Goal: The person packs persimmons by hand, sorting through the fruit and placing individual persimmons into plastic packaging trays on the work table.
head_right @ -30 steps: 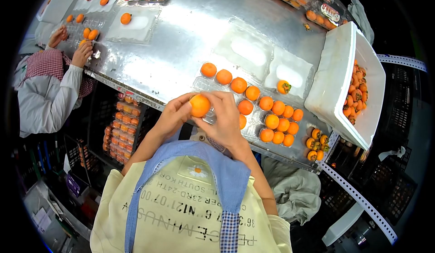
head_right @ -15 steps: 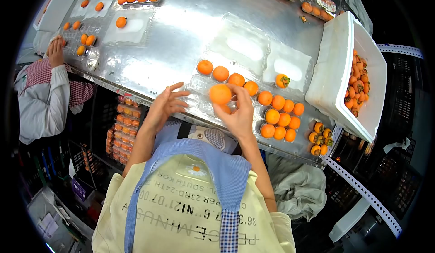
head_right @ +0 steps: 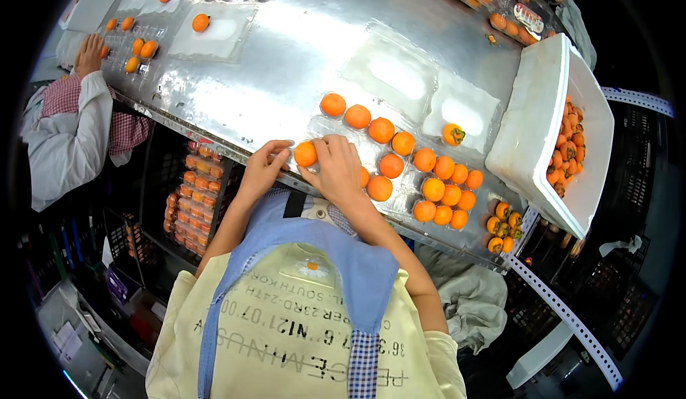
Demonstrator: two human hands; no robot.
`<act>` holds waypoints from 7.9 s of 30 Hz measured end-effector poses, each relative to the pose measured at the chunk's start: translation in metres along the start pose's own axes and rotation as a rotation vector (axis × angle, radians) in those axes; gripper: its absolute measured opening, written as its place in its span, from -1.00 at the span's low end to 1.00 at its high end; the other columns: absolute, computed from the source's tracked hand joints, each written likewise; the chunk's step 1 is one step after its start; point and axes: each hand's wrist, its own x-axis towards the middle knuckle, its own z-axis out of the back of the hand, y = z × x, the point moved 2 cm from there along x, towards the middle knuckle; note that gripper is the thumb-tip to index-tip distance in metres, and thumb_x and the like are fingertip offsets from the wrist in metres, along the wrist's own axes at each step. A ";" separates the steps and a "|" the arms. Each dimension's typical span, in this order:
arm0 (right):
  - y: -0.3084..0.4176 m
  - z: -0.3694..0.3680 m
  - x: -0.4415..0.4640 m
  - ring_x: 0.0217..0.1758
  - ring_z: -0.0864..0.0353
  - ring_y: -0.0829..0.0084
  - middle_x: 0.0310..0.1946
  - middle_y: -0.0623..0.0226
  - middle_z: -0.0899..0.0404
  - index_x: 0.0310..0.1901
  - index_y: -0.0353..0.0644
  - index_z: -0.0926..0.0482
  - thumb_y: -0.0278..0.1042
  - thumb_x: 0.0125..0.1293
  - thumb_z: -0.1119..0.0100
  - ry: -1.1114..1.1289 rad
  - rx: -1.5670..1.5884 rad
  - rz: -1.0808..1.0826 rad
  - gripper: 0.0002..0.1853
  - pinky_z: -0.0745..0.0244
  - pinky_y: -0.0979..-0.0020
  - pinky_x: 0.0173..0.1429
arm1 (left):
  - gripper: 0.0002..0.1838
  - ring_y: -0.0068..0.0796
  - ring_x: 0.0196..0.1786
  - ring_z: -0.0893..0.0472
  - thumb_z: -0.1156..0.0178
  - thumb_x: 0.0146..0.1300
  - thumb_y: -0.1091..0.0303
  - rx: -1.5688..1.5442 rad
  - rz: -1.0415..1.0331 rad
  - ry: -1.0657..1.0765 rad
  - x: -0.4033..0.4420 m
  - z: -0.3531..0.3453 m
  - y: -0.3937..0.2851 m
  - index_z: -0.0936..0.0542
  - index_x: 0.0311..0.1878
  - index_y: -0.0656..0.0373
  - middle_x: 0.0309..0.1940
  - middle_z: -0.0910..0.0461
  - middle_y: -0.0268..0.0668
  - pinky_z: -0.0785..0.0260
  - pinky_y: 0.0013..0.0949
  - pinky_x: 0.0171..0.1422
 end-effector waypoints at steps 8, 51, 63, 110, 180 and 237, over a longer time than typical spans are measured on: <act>-0.004 -0.005 -0.003 -0.09 -0.37 0.22 -0.19 0.24 -0.42 -0.15 -0.14 -0.53 -0.08 -0.19 -0.47 0.016 -0.088 -0.031 -0.46 -0.22 0.23 -0.06 | -0.67 -0.46 -0.41 -0.64 -0.15 0.26 0.23 0.002 -0.009 -0.006 0.002 -0.003 -0.005 -0.53 0.01 0.23 -0.22 -0.64 -0.16 -0.47 -0.44 -0.36; -0.017 0.051 0.085 -0.11 -0.58 0.46 -0.16 0.21 -0.62 -0.01 -0.39 -0.55 -0.34 0.23 -0.21 0.310 0.728 -0.615 -0.65 -0.45 0.45 0.04 | -0.30 -0.42 -0.15 -0.53 -0.43 -0.04 0.33 -0.083 -0.407 -0.102 0.013 0.015 -0.096 -0.39 0.23 0.08 0.10 -0.42 -0.24 -0.48 -0.39 -0.17; -0.016 0.040 0.046 0.03 -0.47 0.51 -0.06 0.32 -0.53 0.09 -0.33 -0.47 -0.07 0.43 0.07 0.207 1.374 -0.765 -0.54 -0.33 0.46 0.13 | -0.40 -0.53 -0.06 -0.52 -0.46 -0.09 0.40 -0.152 -0.459 -0.007 0.017 -0.005 -0.117 -0.51 0.11 0.09 0.06 -0.47 -0.31 -0.40 -0.54 -0.24; -0.049 0.142 -0.087 -0.09 -0.55 0.36 -0.11 0.19 -0.55 0.04 -0.24 -0.49 -0.37 -0.02 -0.42 -0.205 0.688 -0.108 -0.47 -0.47 0.41 -0.08 | -0.36 -0.36 0.22 -0.41 -0.24 0.15 0.46 -0.464 -0.220 0.314 -0.079 -0.134 -0.107 -0.27 0.31 0.22 0.20 -0.38 -0.17 -0.24 -0.23 0.33; -0.067 0.046 0.042 -0.07 -0.43 0.24 -0.20 0.32 -0.54 -0.13 -0.12 -0.55 -0.27 -0.13 -0.43 0.021 -0.263 -0.097 -0.56 -0.34 0.24 -0.02 | -0.76 -0.64 -0.30 -0.53 -0.20 0.26 0.41 -0.506 0.011 -0.030 0.024 -0.011 -0.072 -0.54 -0.02 0.23 -0.26 -0.59 -0.32 -0.38 -0.57 -0.20; -0.023 0.096 0.003 0.07 -0.50 0.45 0.01 0.20 -0.54 0.19 -0.33 -0.41 -0.27 0.32 -0.12 0.138 1.112 -0.489 -0.54 -0.39 0.43 0.17 | -0.43 -0.23 0.09 -0.43 -0.22 -0.16 0.59 0.091 -0.810 0.192 0.000 -0.049 -0.132 -0.56 0.07 0.10 0.07 -0.54 -0.28 -0.26 -0.25 0.22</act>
